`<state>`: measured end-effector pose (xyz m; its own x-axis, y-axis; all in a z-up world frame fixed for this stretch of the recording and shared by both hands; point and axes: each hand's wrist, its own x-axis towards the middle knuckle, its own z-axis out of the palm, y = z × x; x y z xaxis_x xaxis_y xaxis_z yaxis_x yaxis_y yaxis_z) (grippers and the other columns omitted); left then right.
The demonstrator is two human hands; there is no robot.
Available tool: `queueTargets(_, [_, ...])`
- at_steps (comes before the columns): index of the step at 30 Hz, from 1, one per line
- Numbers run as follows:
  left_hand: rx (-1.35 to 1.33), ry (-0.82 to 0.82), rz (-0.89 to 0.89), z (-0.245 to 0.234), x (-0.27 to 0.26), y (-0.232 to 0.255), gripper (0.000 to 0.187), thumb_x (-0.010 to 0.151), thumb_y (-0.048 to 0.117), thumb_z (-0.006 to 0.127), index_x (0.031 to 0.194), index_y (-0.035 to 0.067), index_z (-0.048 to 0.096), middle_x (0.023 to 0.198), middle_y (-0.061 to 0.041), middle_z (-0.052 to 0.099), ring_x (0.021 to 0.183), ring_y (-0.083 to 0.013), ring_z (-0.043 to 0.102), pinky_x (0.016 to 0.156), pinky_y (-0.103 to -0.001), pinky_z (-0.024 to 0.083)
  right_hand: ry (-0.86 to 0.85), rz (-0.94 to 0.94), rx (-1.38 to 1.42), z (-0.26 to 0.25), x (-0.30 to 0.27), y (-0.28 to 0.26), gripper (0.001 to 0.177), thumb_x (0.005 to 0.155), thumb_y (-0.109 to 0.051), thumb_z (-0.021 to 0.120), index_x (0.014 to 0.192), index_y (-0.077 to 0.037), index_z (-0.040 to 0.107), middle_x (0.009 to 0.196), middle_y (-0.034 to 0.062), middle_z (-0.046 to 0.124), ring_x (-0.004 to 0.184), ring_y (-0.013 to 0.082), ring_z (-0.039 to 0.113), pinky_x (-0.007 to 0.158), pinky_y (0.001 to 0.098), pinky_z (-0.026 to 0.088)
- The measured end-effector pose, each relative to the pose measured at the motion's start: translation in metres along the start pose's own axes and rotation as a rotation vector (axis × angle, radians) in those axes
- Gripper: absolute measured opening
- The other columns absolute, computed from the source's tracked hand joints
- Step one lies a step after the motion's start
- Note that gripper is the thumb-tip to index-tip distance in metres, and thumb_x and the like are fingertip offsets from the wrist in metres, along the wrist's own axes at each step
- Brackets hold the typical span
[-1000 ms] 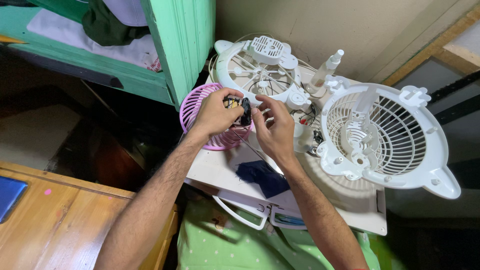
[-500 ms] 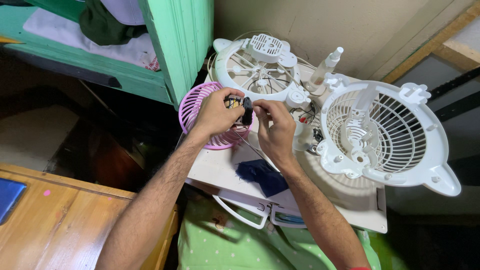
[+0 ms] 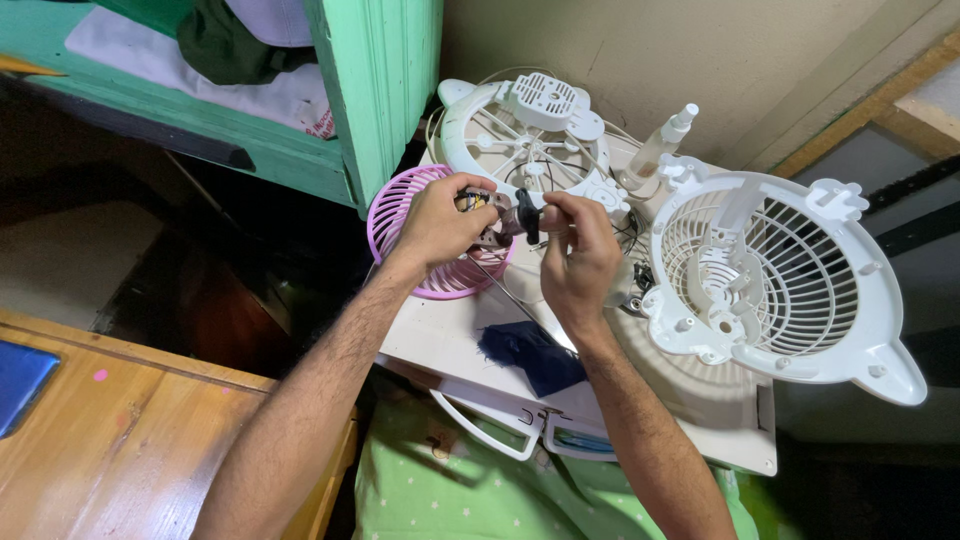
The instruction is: The person disassembles a small pink fan, removes the motor, and cleans it with a spray and cloth. They then reassemble the motor into the fan housing and tighten screws with a screwdriver.
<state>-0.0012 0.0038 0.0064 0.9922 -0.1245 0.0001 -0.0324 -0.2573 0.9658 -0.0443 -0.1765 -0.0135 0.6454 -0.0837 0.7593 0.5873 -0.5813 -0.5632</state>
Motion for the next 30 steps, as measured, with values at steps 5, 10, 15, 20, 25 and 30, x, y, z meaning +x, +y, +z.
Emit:
queueTargets(5, [0.11,0.02,0.005,-0.004,0.001,-0.004,0.038,0.081,0.018,0.076,0.117,0.007,0.072,0.089,-0.01,0.078,0.066,-0.0145,0.073,0.052,-0.028,0.058,-0.019,-0.049,-0.142,-0.004,0.001,0.008,0.011,0.103,-0.002,0.067,0.114,-0.003,0.069,0.101,0.01,0.069,0.082,0.0189,0.068,0.069,0.0325,0.055])
queueTargets(10, [0.221,0.038,0.08,-0.005,0.004,-0.011,0.037,0.078,0.02,0.08,0.112,0.009,0.074,0.095,-0.008,0.079,0.08,-0.0151,0.076,0.07,-0.03,0.059,-0.079,-0.092,-0.19,0.002,-0.001,0.017,0.01,0.102,-0.002,0.067,0.111,-0.002,0.069,0.101,0.014,0.068,0.087,0.03,0.07,0.074,0.0395,0.055])
queueTargets(15, [0.253,0.002,0.08,-0.004,0.005,-0.015,0.037,0.076,0.019,0.079,0.112,0.01,0.074,0.101,-0.006,0.078,0.09,-0.0157,0.076,0.081,-0.031,0.06,-0.134,-0.063,-0.213,0.004,-0.002,0.027,0.011,0.098,-0.002,0.069,0.108,-0.001,0.072,0.099,0.0154,0.07,0.086,0.0327,0.07,0.074,0.0408,0.055])
queueTargets(20, [0.238,-0.015,0.027,-0.003,0.002,-0.013,0.038,0.076,0.018,0.077,0.113,0.01,0.073,0.099,-0.007,0.078,0.088,-0.0165,0.077,0.079,-0.032,0.06,-0.155,-0.042,-0.228,0.005,-0.004,0.03,0.01,0.097,-0.003,0.069,0.107,-0.001,0.073,0.098,0.0157,0.071,0.085,0.0333,0.07,0.073,0.0415,0.055])
queueTargets(25, [0.259,0.007,0.067,-0.001,0.004,-0.013,0.038,0.075,0.019,0.079,0.112,0.01,0.074,0.098,-0.008,0.079,0.087,-0.0163,0.076,0.078,-0.032,0.06,-0.155,-0.033,-0.232,0.006,-0.003,0.03,0.011,0.097,-0.003,0.07,0.107,-0.001,0.074,0.097,0.0153,0.071,0.084,0.033,0.07,0.073,0.0415,0.055])
queueTargets(30, [0.244,-0.003,0.06,0.002,0.001,-0.014,0.038,0.075,0.019,0.078,0.112,0.009,0.073,0.093,-0.011,0.079,0.08,-0.0183,0.076,0.072,-0.033,0.06,-0.153,-0.014,-0.208,0.006,-0.003,0.03,0.014,0.095,-0.003,0.071,0.109,-0.002,0.073,0.094,0.0142,0.071,0.08,0.0287,0.07,0.071,0.0399,0.055])
